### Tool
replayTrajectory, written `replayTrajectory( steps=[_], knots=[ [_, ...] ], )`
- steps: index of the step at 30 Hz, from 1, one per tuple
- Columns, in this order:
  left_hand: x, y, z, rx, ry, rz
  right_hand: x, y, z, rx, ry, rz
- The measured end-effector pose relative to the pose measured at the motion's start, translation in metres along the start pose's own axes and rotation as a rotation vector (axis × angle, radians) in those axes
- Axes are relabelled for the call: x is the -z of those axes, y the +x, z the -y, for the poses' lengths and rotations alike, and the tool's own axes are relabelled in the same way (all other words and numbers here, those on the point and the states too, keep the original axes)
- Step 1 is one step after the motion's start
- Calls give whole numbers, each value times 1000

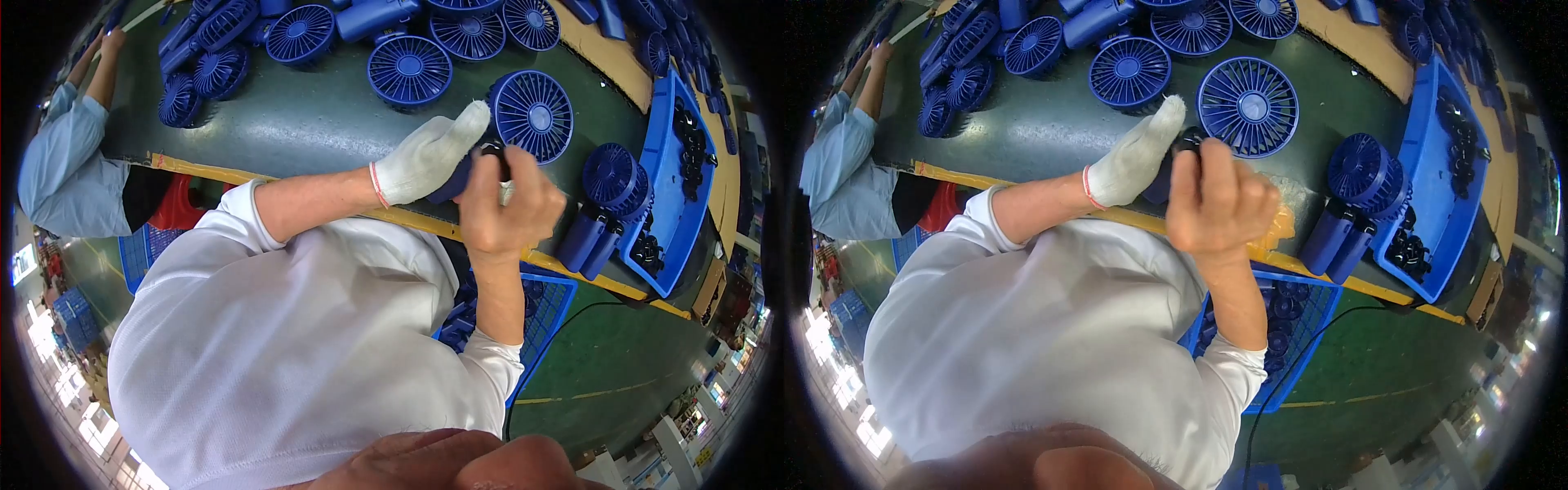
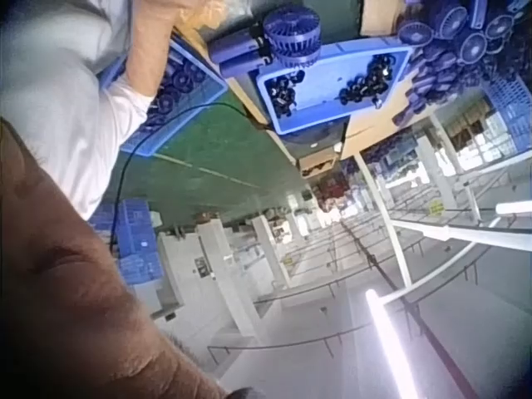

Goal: The person assembles portable fans by hand, picking up a fan body and a black clip, fitting the clip onto the fan, and placing the assembled unit into a blue crate. They repeat this process, occasionally moving fans on the table to reach others.

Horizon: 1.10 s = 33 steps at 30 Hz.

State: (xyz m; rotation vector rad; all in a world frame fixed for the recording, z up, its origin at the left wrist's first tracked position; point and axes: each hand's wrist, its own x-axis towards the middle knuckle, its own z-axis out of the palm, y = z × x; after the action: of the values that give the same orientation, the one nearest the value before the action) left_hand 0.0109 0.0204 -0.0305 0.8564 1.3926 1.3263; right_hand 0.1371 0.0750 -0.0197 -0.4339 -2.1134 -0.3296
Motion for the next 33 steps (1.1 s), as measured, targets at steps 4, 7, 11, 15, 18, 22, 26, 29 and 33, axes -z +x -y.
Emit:
replayTrajectory(
  steps=[4, 7, 11, 15, 18, 22, 26, 29, 33],
  knots=[
    [4, 1, -10, -172, 106, -102, -12, -21, 8, 47, 145, 7],
    [6, 2, -19, 31, 149, 38, -4, -14, 8, -84, 281, 55],
    [4, 0, -19, 48, 104, 31, 9, -28, 12, -418, 403, -59],
    [2, -1, -14, 14, 242, 15, 15, -38, 13, -728, 578, -59],
    [0, -1, -10, -109, 303, 10, 12, -35, 16, -884, 677, -30],
    [-4, -4, -16, -86, 222, 163, 8, -41, 15, -1279, 1116, 106],
    [-11, -13, -19, 139, -78, 249, 11, -21, 17, -1593, 1498, 23],
    [-6, -7, -16, 257, -148, 275, 7, -16, 17, -1649, 1475, 23],
    [-10, -7, -16, 189, -92, 208, 8, -8, 17, -1662, 1419, 23]
  ],
)
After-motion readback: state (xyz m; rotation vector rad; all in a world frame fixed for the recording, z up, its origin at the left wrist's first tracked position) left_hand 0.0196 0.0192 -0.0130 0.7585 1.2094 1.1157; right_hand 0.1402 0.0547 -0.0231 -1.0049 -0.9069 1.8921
